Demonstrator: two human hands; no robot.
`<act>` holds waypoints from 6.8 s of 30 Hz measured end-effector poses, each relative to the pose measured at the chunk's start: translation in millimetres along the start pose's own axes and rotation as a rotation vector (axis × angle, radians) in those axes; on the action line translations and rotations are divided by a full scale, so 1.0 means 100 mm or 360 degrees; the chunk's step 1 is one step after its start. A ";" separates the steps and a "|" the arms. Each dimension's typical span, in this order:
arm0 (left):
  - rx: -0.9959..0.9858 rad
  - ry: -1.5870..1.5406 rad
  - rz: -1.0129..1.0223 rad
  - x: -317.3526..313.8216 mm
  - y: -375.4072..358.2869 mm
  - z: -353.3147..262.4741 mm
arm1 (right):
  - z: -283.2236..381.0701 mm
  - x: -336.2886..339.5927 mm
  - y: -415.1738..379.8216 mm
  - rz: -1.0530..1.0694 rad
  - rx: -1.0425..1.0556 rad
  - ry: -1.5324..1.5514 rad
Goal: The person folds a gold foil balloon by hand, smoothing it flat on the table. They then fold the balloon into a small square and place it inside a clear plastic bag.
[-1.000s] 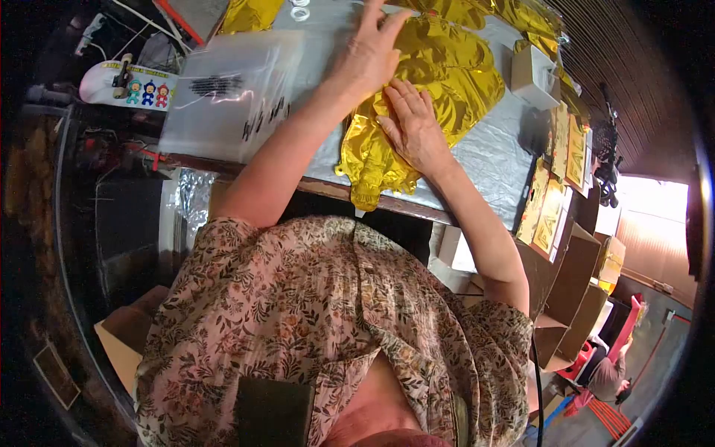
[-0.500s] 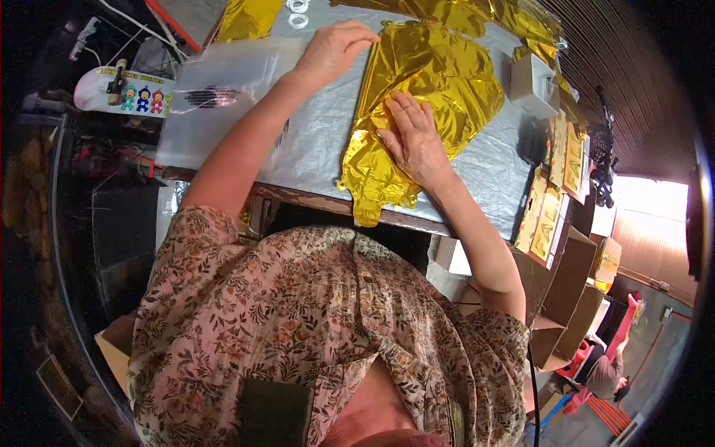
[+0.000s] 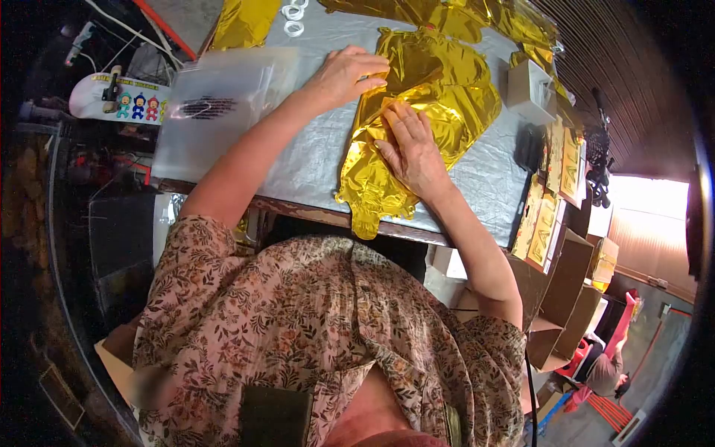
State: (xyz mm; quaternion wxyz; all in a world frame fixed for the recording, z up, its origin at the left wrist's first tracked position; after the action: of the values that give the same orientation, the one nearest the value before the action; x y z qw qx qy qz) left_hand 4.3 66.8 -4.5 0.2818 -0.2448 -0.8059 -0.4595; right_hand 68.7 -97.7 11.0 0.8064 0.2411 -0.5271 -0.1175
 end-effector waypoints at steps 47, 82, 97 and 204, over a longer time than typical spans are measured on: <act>-0.0030 0.0097 0.0384 0.07 -0.09 -0.13 | 0.35 0.07 -0.01 0.0214 0.0203 0.0071; -0.0042 0.0137 0.0387 0.02 -0.10 -0.12 | 0.71 0.02 -0.35 0.0670 0.0357 0.0017; -0.0057 0.0134 0.0410 0.06 -0.10 -0.16 | 0.41 0.19 -0.41 0.0404 0.0018 -0.0109; -0.0143 0.0293 0.0363 -0.68 0.35 -0.34 | -3.14 0.42 0.82 -0.0087 -0.1236 -0.0719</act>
State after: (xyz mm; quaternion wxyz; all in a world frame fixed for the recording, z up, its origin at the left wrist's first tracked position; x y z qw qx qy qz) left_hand 84.5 43.7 -15.4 0.3937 -0.3038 -0.7223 -0.4806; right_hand 365.8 37.3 -16.6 0.6983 -0.0973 -0.6002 -0.3776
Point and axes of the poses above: each hand's wrist, its own y-axis towards the middle knuckle, its own x-axis out of the back of the hand, z = x × y, the point moved 9 cm from there along y, towards the middle knuckle, and after that the axes turned 10 degrees about -z, right-handed, at the moved point
